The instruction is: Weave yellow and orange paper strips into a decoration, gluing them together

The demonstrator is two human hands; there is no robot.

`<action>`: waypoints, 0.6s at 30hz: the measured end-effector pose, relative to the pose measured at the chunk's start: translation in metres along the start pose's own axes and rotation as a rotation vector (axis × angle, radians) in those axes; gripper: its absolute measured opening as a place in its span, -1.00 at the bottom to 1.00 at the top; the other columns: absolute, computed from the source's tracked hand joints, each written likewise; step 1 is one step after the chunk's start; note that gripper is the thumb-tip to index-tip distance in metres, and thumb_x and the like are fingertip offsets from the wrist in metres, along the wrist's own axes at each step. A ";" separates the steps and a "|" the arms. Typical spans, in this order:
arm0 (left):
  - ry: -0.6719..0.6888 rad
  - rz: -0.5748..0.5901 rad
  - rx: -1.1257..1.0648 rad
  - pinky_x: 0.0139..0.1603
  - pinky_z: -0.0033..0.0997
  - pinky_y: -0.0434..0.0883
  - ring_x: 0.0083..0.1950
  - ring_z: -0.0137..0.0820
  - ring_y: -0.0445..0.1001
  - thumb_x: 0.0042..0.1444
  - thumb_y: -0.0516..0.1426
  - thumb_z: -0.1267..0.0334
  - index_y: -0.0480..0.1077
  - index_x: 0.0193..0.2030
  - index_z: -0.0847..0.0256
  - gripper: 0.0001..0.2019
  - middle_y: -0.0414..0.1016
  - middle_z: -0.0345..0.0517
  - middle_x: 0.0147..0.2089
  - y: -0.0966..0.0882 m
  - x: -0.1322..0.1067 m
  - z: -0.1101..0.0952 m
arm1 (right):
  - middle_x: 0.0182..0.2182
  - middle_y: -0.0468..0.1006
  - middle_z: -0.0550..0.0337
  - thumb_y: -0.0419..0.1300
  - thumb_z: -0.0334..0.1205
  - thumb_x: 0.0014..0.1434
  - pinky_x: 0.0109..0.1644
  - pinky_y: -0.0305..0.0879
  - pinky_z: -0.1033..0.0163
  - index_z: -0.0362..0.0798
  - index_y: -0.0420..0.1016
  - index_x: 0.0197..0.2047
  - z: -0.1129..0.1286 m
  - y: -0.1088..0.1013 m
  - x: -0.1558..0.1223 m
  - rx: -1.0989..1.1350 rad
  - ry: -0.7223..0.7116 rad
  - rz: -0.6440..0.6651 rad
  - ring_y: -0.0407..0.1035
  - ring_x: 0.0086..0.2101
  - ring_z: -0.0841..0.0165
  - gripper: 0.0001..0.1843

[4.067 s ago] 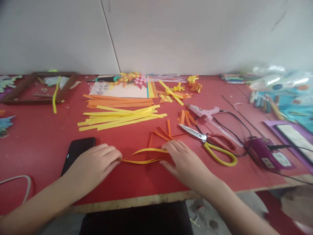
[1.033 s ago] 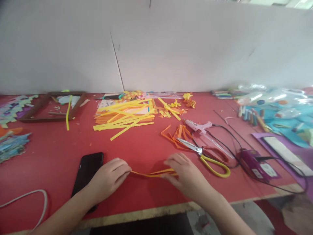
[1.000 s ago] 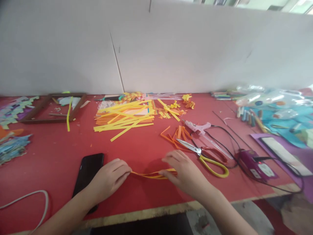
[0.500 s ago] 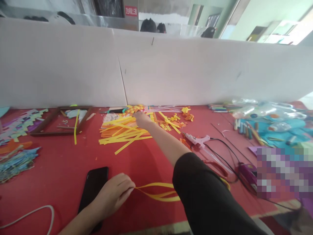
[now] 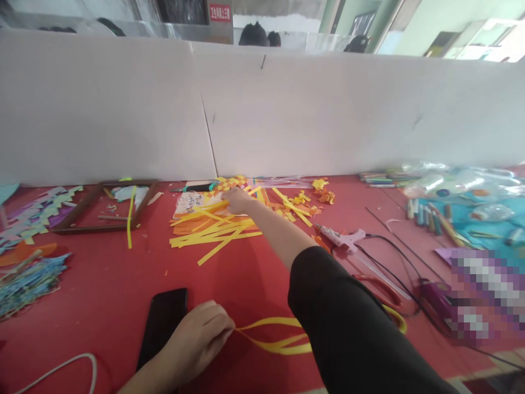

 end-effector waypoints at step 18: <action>0.000 0.003 -0.036 -0.24 -0.33 0.32 -0.28 -0.31 0.39 0.30 0.02 0.38 0.40 -0.22 0.18 -0.86 0.50 -0.10 -0.30 -0.001 -0.001 0.002 | 0.28 0.29 -0.18 0.09 0.18 0.28 0.33 0.05 -0.02 -0.21 0.10 0.38 0.063 0.018 -0.064 0.067 0.020 -0.099 0.14 0.26 0.03 -0.19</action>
Point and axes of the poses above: each hand's wrist, its own x-axis towards the middle knuckle, its own y-axis out of the palm, z = x × y, the point moved 5 cm from there along x, towards the middle knuckle
